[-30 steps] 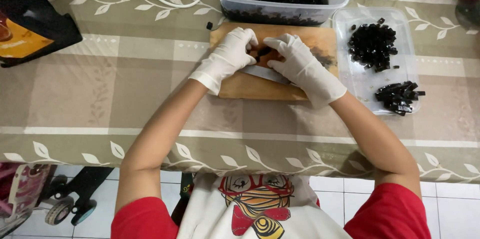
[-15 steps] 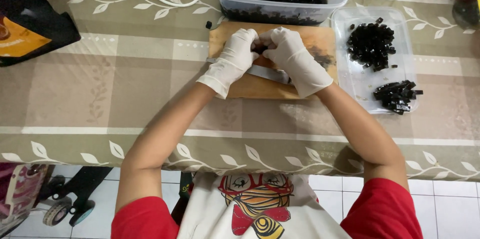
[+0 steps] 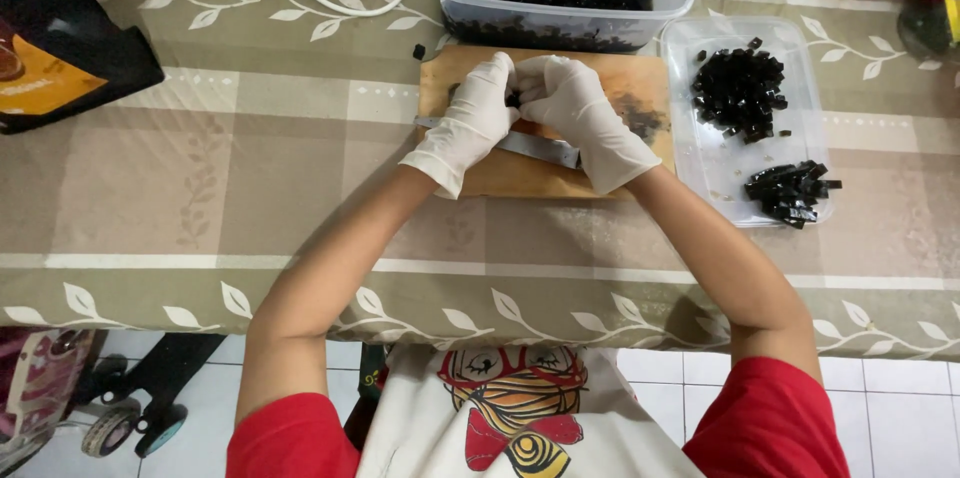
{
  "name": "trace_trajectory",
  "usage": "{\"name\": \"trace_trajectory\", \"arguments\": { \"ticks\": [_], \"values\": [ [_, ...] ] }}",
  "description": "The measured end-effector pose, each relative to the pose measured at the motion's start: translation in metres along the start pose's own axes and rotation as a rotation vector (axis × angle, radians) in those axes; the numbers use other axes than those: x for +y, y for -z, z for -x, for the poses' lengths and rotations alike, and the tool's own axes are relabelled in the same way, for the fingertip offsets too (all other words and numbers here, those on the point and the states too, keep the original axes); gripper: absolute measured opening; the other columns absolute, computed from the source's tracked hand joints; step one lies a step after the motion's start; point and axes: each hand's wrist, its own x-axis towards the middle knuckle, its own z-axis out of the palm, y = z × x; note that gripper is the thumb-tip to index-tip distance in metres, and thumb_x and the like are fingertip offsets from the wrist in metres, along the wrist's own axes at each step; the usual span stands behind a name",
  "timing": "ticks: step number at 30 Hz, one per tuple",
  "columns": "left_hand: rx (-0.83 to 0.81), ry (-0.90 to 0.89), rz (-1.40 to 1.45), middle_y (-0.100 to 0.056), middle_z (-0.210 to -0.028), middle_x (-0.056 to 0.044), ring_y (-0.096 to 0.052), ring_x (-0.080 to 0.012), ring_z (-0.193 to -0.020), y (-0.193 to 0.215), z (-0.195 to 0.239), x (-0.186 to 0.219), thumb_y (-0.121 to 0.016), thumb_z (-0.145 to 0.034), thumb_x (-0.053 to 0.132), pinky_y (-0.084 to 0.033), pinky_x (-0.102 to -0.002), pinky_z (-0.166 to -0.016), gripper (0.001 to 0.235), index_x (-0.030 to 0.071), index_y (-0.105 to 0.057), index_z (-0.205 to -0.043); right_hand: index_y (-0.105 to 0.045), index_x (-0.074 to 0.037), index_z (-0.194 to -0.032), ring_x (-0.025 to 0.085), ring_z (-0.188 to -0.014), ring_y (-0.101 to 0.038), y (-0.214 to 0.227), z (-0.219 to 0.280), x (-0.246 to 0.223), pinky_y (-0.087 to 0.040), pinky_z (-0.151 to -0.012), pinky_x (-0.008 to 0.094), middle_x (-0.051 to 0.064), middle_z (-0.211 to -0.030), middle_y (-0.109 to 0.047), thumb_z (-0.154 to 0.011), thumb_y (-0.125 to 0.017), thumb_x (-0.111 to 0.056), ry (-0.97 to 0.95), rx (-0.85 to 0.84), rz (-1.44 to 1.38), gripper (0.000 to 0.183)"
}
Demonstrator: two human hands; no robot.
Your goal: The person chops a dark, gelatinous food item into small pieces using a knife on a wooden cutting board. The chopped pieces are then transferred into a clear plastic container.
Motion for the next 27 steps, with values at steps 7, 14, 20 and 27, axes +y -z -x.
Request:
{"name": "trace_trajectory", "arguments": {
  "ticks": [7, 14, 20, 27],
  "values": [
    [0.007, 0.008, 0.141, -0.072, -0.110, -0.008, -0.071, -0.0293, -0.113, -0.006, -0.009, -0.010, -0.081, -0.081, 0.006, -0.061, -0.040, -0.095, 0.038, 0.018, -0.057, -0.109, -0.076, -0.009, -0.118, 0.015, -0.093, -0.076, -0.003, 0.001, 0.005, -0.063, -0.086, 0.029, 0.006, -0.099, -0.075, -0.067, -0.081, 0.010, 0.027, 0.004, -0.174, 0.054],
    [-0.031, -0.123, 0.179, -0.065, -0.099, -0.004, -0.061, -0.0223, -0.093, 0.004, -0.015, 0.019, -0.072, -0.074, -0.002, -0.052, -0.037, -0.078, 0.038, 0.018, -0.052, -0.099, -0.072, -0.001, -0.119, 0.015, -0.098, -0.074, 0.034, 0.031, -0.029, -0.065, -0.086, 0.027, 0.010, -0.105, -0.075, -0.075, -0.070, 0.013, 0.158, -0.027, -0.402, 0.046],
    [-0.043, -0.273, 0.215, -0.062, -0.091, 0.000, -0.055, -0.0138, -0.081, -0.035, -0.042, 0.087, -0.072, -0.068, -0.006, -0.049, -0.030, -0.067, 0.038, 0.019, -0.052, -0.089, -0.069, -0.001, -0.122, 0.014, -0.106, -0.073, 0.100, 0.069, -0.043, -0.064, -0.095, 0.022, 0.010, -0.117, -0.075, -0.083, -0.067, 0.016, 0.157, 0.053, -0.206, 0.043],
    [0.077, -0.598, 0.183, -0.068, -0.079, 0.005, -0.065, -0.0173, -0.072, -0.159, -0.106, 0.168, -0.074, -0.053, 0.011, -0.050, -0.033, -0.066, 0.033, 0.026, -0.054, -0.075, -0.073, -0.006, -0.114, 0.005, -0.104, -0.066, 0.191, 0.105, 0.015, -0.056, -0.091, 0.017, 0.000, -0.113, -0.073, -0.086, -0.070, 0.003, 0.096, 0.335, -0.027, 0.029]
  ]
}}
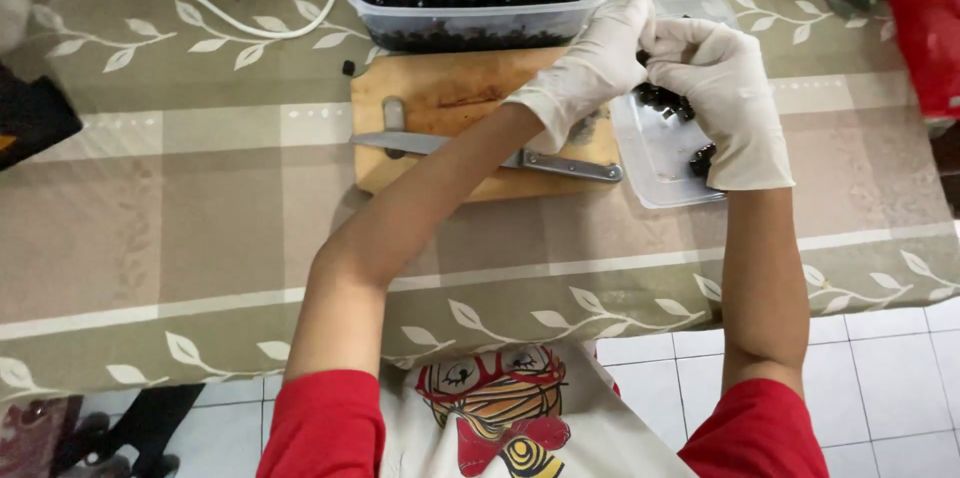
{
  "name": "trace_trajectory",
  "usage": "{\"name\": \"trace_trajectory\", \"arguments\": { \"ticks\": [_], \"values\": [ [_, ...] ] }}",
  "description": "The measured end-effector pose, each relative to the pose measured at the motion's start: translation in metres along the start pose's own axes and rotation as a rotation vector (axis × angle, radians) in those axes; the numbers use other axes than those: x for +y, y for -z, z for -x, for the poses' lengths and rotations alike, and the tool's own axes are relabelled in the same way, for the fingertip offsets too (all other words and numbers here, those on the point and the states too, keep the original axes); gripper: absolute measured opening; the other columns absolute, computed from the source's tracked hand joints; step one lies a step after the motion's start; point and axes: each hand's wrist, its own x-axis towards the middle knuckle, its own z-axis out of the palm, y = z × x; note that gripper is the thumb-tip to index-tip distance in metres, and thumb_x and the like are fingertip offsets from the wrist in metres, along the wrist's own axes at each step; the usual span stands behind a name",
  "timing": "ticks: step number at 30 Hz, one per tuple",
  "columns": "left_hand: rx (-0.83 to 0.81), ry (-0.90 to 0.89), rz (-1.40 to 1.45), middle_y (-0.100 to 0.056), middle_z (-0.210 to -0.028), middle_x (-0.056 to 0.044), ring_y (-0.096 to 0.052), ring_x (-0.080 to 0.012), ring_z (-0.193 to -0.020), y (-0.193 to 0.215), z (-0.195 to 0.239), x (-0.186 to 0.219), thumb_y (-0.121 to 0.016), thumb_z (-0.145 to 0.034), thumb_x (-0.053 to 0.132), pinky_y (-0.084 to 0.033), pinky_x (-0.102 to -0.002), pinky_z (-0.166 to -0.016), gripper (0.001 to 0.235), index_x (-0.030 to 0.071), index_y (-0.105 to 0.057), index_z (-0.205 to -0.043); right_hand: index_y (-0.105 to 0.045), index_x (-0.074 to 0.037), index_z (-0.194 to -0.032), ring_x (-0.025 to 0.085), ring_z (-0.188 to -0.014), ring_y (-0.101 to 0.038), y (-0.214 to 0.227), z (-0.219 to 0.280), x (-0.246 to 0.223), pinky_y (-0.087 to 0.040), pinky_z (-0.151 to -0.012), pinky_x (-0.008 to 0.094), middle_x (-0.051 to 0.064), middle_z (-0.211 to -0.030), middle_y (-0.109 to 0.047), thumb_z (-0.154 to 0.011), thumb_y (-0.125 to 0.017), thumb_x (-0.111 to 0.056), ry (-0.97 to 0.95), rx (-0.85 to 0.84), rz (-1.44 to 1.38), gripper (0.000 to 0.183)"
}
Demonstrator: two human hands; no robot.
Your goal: The person chops a dark, gelatinous food item into small pieces using a knife on a wooden cutting board. The chopped pieces are then transferred into a clear plastic container.
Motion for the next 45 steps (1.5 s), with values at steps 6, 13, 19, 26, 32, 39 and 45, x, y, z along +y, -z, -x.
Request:
{"name": "trace_trajectory", "arguments": {
  "ticks": [6, 13, 19, 26, 32, 39, 45],
  "values": [
    [-0.212, 0.117, 0.199, -0.061, -0.077, 0.000, -0.054, -0.0182, -0.072, -0.049, -0.009, 0.042, -0.064, -0.063, 0.010, -0.045, -0.036, -0.065, 0.028, 0.023, -0.049, -0.083, -0.073, -0.006, -0.115, 0.006, -0.104, -0.072, 0.051, 0.002, 0.050, -0.062, -0.086, 0.019, 0.004, -0.113, -0.076, -0.081, -0.071, 0.008, -0.115, 0.091, -0.149, 0.036],
    [-0.326, 0.115, 0.099, -0.067, -0.079, 0.002, -0.062, -0.0157, -0.071, -0.100, -0.035, 0.003, -0.072, -0.068, 0.013, -0.050, -0.033, -0.064, 0.023, 0.020, -0.060, -0.086, -0.075, -0.013, -0.117, 0.001, -0.076, -0.063, 0.064, -0.012, 0.095, -0.048, -0.058, 0.016, -0.005, -0.092, -0.072, -0.082, -0.065, 0.010, -0.204, 0.113, -0.114, 0.043],
    [-0.391, 0.060, 0.132, -0.075, -0.100, 0.000, -0.069, -0.0184, -0.095, -0.063, -0.022, 0.021, -0.051, -0.085, 0.013, -0.056, -0.033, -0.080, 0.023, 0.019, -0.066, -0.100, -0.075, -0.014, -0.115, 0.000, -0.077, -0.062, 0.066, -0.012, 0.104, -0.045, -0.063, 0.018, -0.004, -0.094, -0.075, -0.090, -0.063, 0.003, -0.230, 0.108, -0.109, 0.033],
    [-0.357, 0.024, 0.171, -0.071, -0.092, 0.002, -0.065, -0.0154, -0.087, -0.051, -0.014, 0.027, -0.049, -0.083, 0.010, -0.054, -0.030, -0.076, 0.023, 0.019, -0.067, -0.092, -0.074, -0.013, -0.110, 0.004, -0.068, -0.055, 0.067, -0.011, 0.113, -0.044, -0.057, 0.021, -0.004, -0.084, -0.069, -0.101, -0.064, -0.001, -0.189, 0.095, -0.031, 0.018],
    [-0.363, -0.001, 0.217, -0.071, -0.094, 0.004, -0.067, -0.0143, -0.090, -0.042, 0.007, 0.055, -0.060, -0.085, 0.007, -0.056, -0.029, -0.084, 0.018, 0.021, -0.067, -0.094, -0.074, -0.011, -0.121, 0.001, -0.081, -0.061, 0.086, 0.003, 0.088, -0.052, -0.070, 0.013, -0.002, -0.101, -0.074, -0.102, -0.066, -0.004, -0.189, 0.107, -0.023, 0.021],
    [-0.640, -0.075, -0.193, -0.068, -0.117, -0.013, -0.067, -0.0323, -0.105, -0.079, 0.036, 0.068, -0.069, -0.087, 0.023, -0.055, -0.042, -0.090, 0.034, 0.011, -0.062, -0.117, -0.074, -0.013, -0.126, 0.008, -0.073, -0.062, 0.123, 0.032, 0.070, -0.054, -0.070, 0.023, 0.001, -0.092, -0.072, -0.100, -0.069, -0.012, -0.431, -0.055, 0.225, 0.026],
    [-0.607, -0.057, -0.298, -0.067, -0.113, -0.016, -0.069, -0.0362, -0.102, -0.109, 0.047, 0.066, -0.075, -0.088, 0.027, -0.058, -0.045, -0.087, 0.032, 0.009, -0.063, -0.111, -0.080, -0.017, -0.105, 0.011, -0.080, -0.067, 0.127, 0.029, 0.092, -0.054, -0.071, 0.028, -0.001, -0.093, -0.076, -0.084, -0.078, -0.010, -0.417, -0.131, 0.436, 0.023]
  ]
}}
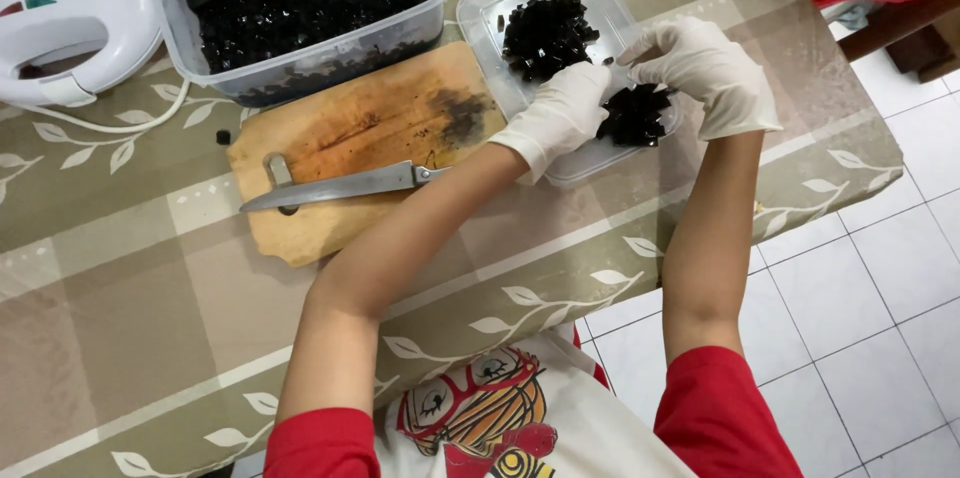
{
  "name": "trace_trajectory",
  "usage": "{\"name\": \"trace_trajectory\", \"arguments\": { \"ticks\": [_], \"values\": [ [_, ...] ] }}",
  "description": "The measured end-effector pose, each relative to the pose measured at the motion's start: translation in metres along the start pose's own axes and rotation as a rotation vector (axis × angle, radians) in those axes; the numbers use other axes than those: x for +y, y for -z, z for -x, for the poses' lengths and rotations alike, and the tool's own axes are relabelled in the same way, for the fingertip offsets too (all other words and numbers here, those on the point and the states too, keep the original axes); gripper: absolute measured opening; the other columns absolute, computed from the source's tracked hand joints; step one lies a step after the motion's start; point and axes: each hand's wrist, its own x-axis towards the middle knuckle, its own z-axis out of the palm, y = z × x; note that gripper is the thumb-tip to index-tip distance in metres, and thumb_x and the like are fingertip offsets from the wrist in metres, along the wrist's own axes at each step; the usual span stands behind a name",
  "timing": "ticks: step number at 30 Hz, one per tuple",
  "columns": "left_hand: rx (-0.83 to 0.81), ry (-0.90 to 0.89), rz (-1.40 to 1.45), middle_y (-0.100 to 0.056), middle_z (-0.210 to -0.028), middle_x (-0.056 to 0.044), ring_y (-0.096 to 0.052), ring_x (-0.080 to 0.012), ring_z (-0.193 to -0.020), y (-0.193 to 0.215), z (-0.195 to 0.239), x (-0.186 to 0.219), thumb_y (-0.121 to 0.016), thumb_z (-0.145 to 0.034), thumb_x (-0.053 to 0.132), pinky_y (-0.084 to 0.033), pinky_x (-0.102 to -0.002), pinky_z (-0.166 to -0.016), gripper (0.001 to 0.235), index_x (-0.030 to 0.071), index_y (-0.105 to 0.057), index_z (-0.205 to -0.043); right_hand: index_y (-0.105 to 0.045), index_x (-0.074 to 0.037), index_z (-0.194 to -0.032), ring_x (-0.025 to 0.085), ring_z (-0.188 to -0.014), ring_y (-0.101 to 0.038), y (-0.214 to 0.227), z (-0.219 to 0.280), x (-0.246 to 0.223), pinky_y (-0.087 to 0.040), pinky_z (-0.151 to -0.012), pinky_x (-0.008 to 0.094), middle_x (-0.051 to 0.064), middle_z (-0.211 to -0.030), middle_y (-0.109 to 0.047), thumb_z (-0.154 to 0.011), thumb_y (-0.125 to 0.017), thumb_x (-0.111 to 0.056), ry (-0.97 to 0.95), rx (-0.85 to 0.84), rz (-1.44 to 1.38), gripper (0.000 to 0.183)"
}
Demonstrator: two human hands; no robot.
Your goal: The person chops a dark, gelatinous food item into small pieces using a knife on a wooden cutting board. The chopped pieces are then transferred into a clear plastic container.
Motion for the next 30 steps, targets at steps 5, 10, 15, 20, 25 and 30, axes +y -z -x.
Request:
{"name": "trace_trajectory", "arguments": {
  "ticks": [5, 10, 15, 20, 25, 30],
  "values": [
    [0.070, 0.033, -0.046, -0.068, -0.106, -0.014, -0.071, -0.0356, -0.095, -0.024, -0.013, -0.002, -0.082, -0.081, 0.028, -0.059, -0.047, -0.080, 0.034, 0.012, -0.065, -0.106, -0.080, -0.019, -0.110, 0.013, -0.095, -0.070, -0.002, 0.000, -0.004, -0.056, -0.082, 0.031, 0.001, -0.103, -0.078, -0.085, -0.076, -0.017, -0.067, -0.044, 0.089, 0.026],
    [0.056, 0.069, -0.050, -0.069, -0.107, -0.015, -0.072, -0.0373, -0.098, -0.004, -0.008, 0.009, -0.084, -0.081, 0.027, -0.059, -0.048, -0.079, 0.036, 0.010, -0.064, -0.106, -0.080, -0.018, -0.111, 0.015, -0.096, -0.069, 0.002, 0.015, -0.033, -0.056, -0.083, 0.033, 0.001, -0.107, -0.077, -0.086, -0.074, -0.016, -0.128, -0.085, 0.089, 0.025],
    [-0.106, 0.230, 0.330, -0.075, -0.102, 0.000, -0.070, -0.0169, -0.092, 0.046, 0.007, 0.017, -0.061, -0.087, 0.017, -0.056, -0.032, -0.080, 0.011, 0.023, -0.070, -0.091, -0.080, -0.023, -0.109, 0.013, -0.091, -0.066, 0.000, 0.010, -0.023, -0.051, -0.078, 0.032, 0.001, -0.097, -0.076, -0.079, -0.081, -0.038, -0.154, -0.027, 0.075, 0.034],
    [-0.007, 0.197, 0.496, -0.070, -0.101, 0.005, -0.065, -0.0107, -0.090, 0.075, 0.017, -0.007, -0.063, -0.089, 0.021, -0.057, -0.027, -0.076, 0.007, 0.023, -0.068, -0.092, -0.081, -0.023, -0.098, 0.013, -0.090, -0.068, -0.005, 0.013, -0.028, -0.053, -0.078, 0.031, -0.002, -0.093, -0.076, -0.081, -0.067, -0.010, -0.030, -0.005, 0.039, 0.026],
    [0.053, 0.201, 0.540, -0.071, -0.099, 0.006, -0.067, -0.0089, -0.089, 0.073, 0.013, -0.039, -0.064, -0.087, 0.017, -0.059, -0.025, -0.077, 0.011, 0.024, -0.069, -0.094, -0.086, -0.023, -0.093, 0.007, -0.083, -0.066, -0.011, 0.045, -0.082, -0.052, -0.078, 0.021, -0.007, -0.089, -0.080, -0.084, -0.063, -0.004, 0.004, -0.199, 0.010, 0.032],
    [0.002, 0.229, 0.571, -0.075, -0.109, 0.005, -0.069, -0.0102, -0.101, 0.089, 0.033, -0.037, -0.066, -0.092, 0.016, -0.059, -0.025, -0.090, 0.010, 0.023, -0.069, -0.097, -0.085, -0.029, -0.102, 0.010, -0.059, -0.048, -0.046, -0.036, 0.011, -0.045, -0.055, 0.030, -0.010, -0.069, -0.065, -0.076, -0.058, 0.001, 0.230, -0.053, 0.182, 0.048]
  ]
}}
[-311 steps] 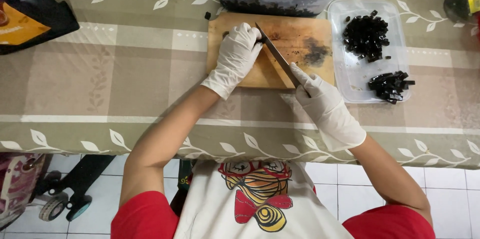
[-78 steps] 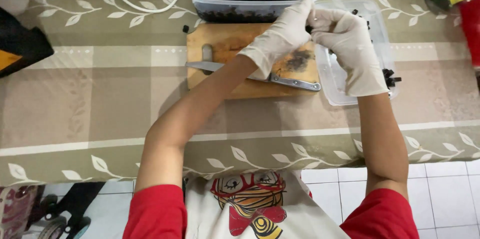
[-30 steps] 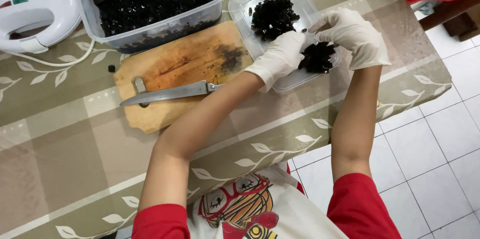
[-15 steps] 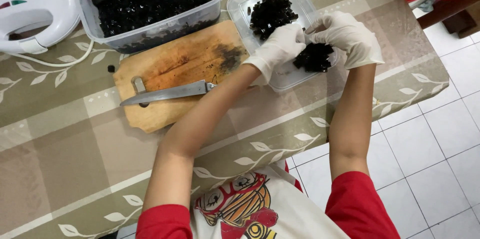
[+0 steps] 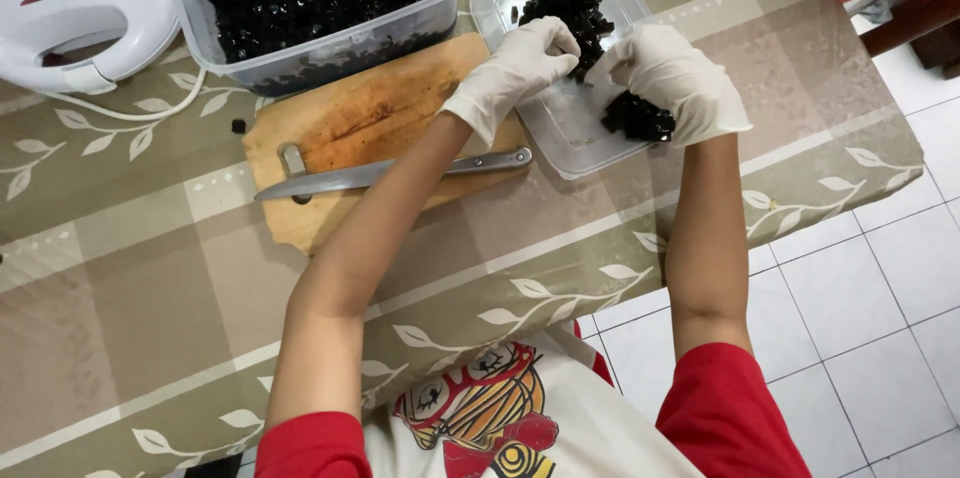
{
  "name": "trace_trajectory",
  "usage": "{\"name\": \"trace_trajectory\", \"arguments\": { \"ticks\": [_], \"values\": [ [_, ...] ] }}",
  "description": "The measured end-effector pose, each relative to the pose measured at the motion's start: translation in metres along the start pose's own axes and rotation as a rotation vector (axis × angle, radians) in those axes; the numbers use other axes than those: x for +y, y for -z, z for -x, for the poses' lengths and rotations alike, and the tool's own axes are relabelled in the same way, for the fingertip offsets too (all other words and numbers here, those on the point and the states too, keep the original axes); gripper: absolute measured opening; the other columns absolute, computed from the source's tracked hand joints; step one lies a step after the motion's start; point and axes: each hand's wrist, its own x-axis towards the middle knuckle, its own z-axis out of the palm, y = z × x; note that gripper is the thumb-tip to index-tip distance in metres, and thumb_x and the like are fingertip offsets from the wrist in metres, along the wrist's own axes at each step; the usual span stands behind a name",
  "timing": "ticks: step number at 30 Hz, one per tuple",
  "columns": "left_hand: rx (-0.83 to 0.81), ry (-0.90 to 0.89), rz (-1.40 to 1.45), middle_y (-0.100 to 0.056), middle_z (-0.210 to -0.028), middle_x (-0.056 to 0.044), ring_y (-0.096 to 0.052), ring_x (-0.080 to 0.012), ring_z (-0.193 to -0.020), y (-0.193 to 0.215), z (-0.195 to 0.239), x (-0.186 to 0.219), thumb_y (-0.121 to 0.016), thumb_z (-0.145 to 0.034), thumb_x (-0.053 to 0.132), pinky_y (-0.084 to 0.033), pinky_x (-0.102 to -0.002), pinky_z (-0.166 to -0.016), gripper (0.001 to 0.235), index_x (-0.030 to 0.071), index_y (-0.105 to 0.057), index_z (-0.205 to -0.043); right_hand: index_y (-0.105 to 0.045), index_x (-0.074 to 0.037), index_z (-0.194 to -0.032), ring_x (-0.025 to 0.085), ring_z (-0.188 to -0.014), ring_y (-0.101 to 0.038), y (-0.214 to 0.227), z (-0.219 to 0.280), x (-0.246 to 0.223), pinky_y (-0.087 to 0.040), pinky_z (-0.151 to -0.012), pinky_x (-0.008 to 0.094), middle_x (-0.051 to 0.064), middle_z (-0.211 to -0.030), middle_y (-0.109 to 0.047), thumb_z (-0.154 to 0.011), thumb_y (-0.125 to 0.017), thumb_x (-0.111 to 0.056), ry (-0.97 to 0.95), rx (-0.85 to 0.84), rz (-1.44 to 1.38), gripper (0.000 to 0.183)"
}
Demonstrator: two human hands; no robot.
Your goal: The person chops a dark, gelatinous food item into small pieces using a knife on a wooden cutting board. The chopped pieces are then transferred into a clear plastic container.
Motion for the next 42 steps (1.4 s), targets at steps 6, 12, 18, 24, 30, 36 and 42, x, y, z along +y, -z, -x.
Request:
{"name": "trace_trajectory", "arguments": {
  "ticks": [6, 12, 18, 24, 30, 36, 42],
  "values": [
    [0.044, -0.105, -0.083, -0.071, -0.105, 0.006, -0.066, -0.0109, -0.100, -0.012, -0.019, -0.020, -0.065, -0.086, 0.021, -0.056, -0.026, -0.088, 0.010, 0.025, -0.071, -0.093, -0.083, -0.031, -0.105, 0.021, -0.088, -0.064, 0.013, 0.013, -0.012, -0.051, -0.082, 0.036, 0.001, -0.097, -0.067, -0.091, -0.062, -0.006, -0.010, 0.140, 0.009, 0.036],
    [0.098, -0.273, -0.309, -0.072, -0.097, 0.000, -0.068, -0.0212, -0.090, -0.050, -0.033, -0.038, -0.068, -0.079, 0.026, -0.053, -0.036, -0.083, 0.016, 0.024, -0.070, -0.095, -0.083, -0.023, -0.099, 0.022, -0.088, -0.072, 0.014, 0.000, 0.007, -0.058, -0.082, 0.035, 0.003, -0.093, -0.079, -0.089, -0.077, -0.020, -0.219, -0.006, 0.139, 0.012],
    [-0.032, -0.220, -0.448, -0.061, -0.116, -0.010, -0.064, -0.0301, -0.104, -0.078, -0.010, -0.014, -0.075, -0.088, 0.025, -0.053, -0.044, -0.084, 0.027, 0.014, -0.061, -0.108, -0.083, -0.018, -0.100, 0.022, -0.088, -0.070, 0.033, 0.035, -0.038, -0.058, -0.068, 0.039, 0.005, -0.097, -0.077, -0.074, -0.076, -0.011, -0.367, 0.019, 0.092, 0.027],
    [0.010, -0.184, -0.610, -0.067, -0.101, -0.012, -0.071, -0.0329, -0.091, -0.091, -0.015, 0.001, -0.078, -0.088, 0.024, -0.058, -0.045, -0.074, 0.023, 0.011, -0.065, -0.103, -0.084, -0.020, -0.097, 0.021, -0.084, -0.071, 0.031, 0.025, -0.037, -0.058, -0.063, 0.039, 0.005, -0.091, -0.079, -0.077, -0.074, -0.003, -0.363, -0.057, 0.146, 0.028],
    [0.046, 0.013, -0.761, -0.073, -0.105, -0.007, -0.075, -0.0302, -0.096, -0.101, -0.028, 0.015, -0.080, -0.085, 0.016, -0.064, -0.043, -0.068, 0.033, 0.014, -0.071, -0.117, -0.083, -0.021, -0.095, 0.020, -0.082, -0.072, 0.022, 0.017, -0.018, -0.059, -0.067, 0.039, 0.001, -0.090, -0.078, -0.074, -0.071, -0.008, -0.330, 0.021, 0.109, 0.028],
    [0.385, -0.065, -0.961, -0.070, -0.091, 0.001, -0.074, -0.0233, -0.085, -0.153, -0.073, -0.031, -0.055, -0.092, -0.002, -0.061, -0.042, -0.060, 0.028, 0.021, -0.072, -0.096, -0.081, -0.022, -0.104, 0.025, -0.093, -0.069, 0.035, 0.025, -0.037, -0.056, -0.076, 0.043, 0.006, -0.103, -0.077, -0.080, -0.074, -0.017, -0.384, 0.031, 0.069, 0.025],
    [0.566, -0.112, -0.945, -0.067, -0.088, -0.004, -0.067, -0.0253, -0.075, -0.183, -0.109, -0.057, -0.047, -0.098, 0.015, -0.054, -0.043, -0.054, 0.029, 0.020, -0.073, -0.088, -0.077, -0.022, -0.110, 0.014, -0.084, -0.067, 0.036, 0.026, -0.015, -0.053, -0.079, 0.035, -0.002, -0.098, -0.076, -0.096, -0.068, -0.019, -0.306, 0.109, -0.059, 0.017]
  ]
}}
